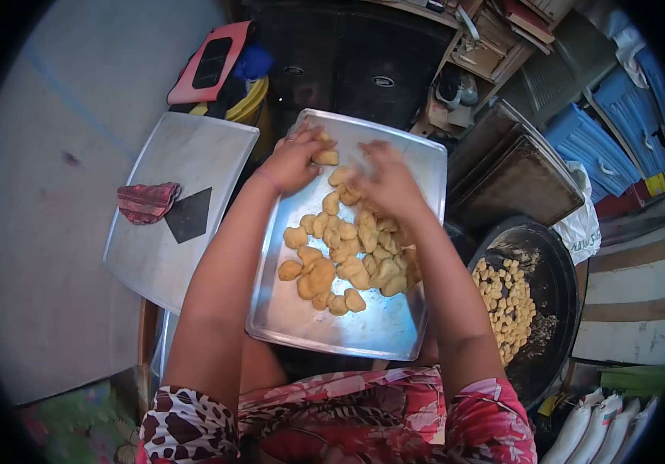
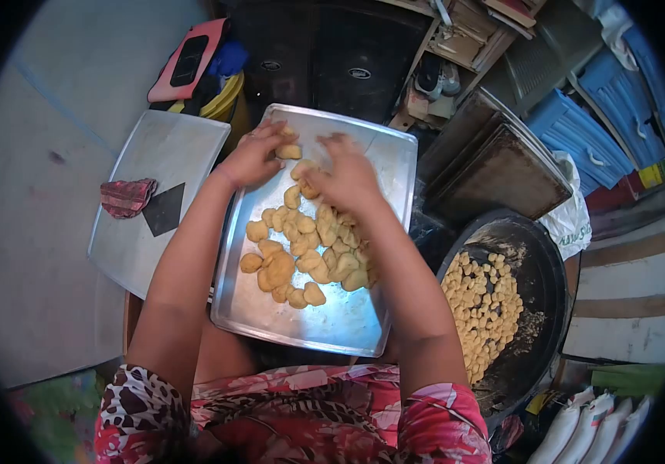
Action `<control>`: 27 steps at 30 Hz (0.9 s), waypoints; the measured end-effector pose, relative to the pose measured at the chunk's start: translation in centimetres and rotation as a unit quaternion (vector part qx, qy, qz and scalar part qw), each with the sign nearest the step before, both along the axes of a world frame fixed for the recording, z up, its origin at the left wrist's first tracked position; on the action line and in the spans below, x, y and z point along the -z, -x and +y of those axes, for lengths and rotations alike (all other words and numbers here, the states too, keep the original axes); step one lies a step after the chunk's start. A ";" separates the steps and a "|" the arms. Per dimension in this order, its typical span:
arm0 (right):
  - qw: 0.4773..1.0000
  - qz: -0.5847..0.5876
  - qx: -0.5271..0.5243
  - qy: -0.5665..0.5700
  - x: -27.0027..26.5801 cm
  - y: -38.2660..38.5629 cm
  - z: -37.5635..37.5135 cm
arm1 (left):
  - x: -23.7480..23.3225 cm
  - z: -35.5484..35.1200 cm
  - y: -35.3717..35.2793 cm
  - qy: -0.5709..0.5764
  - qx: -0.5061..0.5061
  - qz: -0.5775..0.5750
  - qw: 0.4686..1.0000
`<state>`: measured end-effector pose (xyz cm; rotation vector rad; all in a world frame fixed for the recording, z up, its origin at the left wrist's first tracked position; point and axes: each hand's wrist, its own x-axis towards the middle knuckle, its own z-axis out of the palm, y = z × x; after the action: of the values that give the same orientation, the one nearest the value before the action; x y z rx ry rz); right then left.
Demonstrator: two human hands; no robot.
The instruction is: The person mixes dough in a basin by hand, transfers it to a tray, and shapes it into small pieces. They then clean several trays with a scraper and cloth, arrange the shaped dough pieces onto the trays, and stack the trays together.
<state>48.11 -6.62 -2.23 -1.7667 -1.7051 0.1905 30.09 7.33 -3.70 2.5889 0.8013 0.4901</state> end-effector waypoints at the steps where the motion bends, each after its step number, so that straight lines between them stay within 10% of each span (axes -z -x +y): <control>1: 0.997 -0.069 0.002 0.021 1.1 0.9 1.1 | 0.1 1.1 -0.9 0.022 0.026 0.088 0.996; 4: 0.978 -0.033 -0.066 0.198 -0.6 1.5 2.3 | 1.9 2.9 -2.7 -0.067 -0.002 0.007 0.998; 13: 0.997 0.076 0.018 0.011 2.1 -4.8 7.7 | 1.9 4.3 -5.6 -0.027 -0.042 -0.042 0.998; 27: 0.995 -0.032 0.073 0.056 3.0 -7.2 5.8 | 2.2 5.4 -5.9 -0.019 -0.001 -0.096 0.995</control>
<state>55.28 -0.78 -5.25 -1.9911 -1.6296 0.1698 35.97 12.73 -5.87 2.5264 0.7360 0.7475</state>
